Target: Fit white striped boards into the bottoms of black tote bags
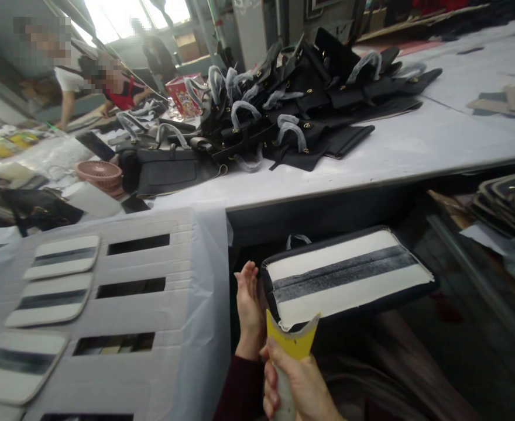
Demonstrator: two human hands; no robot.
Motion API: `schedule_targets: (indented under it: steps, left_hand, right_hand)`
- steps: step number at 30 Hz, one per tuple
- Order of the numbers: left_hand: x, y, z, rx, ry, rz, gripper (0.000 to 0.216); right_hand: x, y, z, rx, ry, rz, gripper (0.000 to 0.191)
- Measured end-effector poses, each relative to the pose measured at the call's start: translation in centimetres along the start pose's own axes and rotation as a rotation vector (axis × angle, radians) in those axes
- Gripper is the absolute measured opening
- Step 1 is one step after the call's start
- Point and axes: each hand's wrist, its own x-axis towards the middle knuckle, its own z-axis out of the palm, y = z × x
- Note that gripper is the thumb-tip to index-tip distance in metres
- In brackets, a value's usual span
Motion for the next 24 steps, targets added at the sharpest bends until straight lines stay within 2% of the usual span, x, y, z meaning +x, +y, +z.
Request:
schedule_targets:
  steps: [2, 4, 6, 13, 19, 24]
  left_hand:
    - [-0.4, 0.9, 0.2, 0.051, -0.086, 0.056, 0.057]
    - [-0.6, 1.8, 0.6, 0.204, -0.2, 0.176, 0.053]
    - [-0.7, 2.3, 1.0, 0.365, -0.249, 0.273, 0.047]
    - [-0.7, 2.2, 1.8, 0.468, -0.197, 0.301, 0.04]
    - [-1.0, 2.2, 2.3, 0.487, -0.158, 0.301, 0.039]
    - [-1.0, 2.1, 2.7, 0.51, -0.149, 0.31, 0.037]
  right_hand:
    - [-0.2, -0.3, -0.1, -0.009, -0.042, 0.019, 0.064]
    - [-0.6, -0.9, 0.0, -0.026, -0.095, 0.053, 0.063]
    - [-0.9, -1.5, 0.0, -0.042, -0.122, 0.09, 0.066]
    - [-0.9, -1.9, -0.9, -0.03, -0.102, 0.142, 0.064]
    - [-1.5, -3.3, -1.9, -0.08, -0.204, 0.189, 0.054]
    - [-1.9, -4.8, -2.1, -0.153, -0.224, 0.225, 0.056]
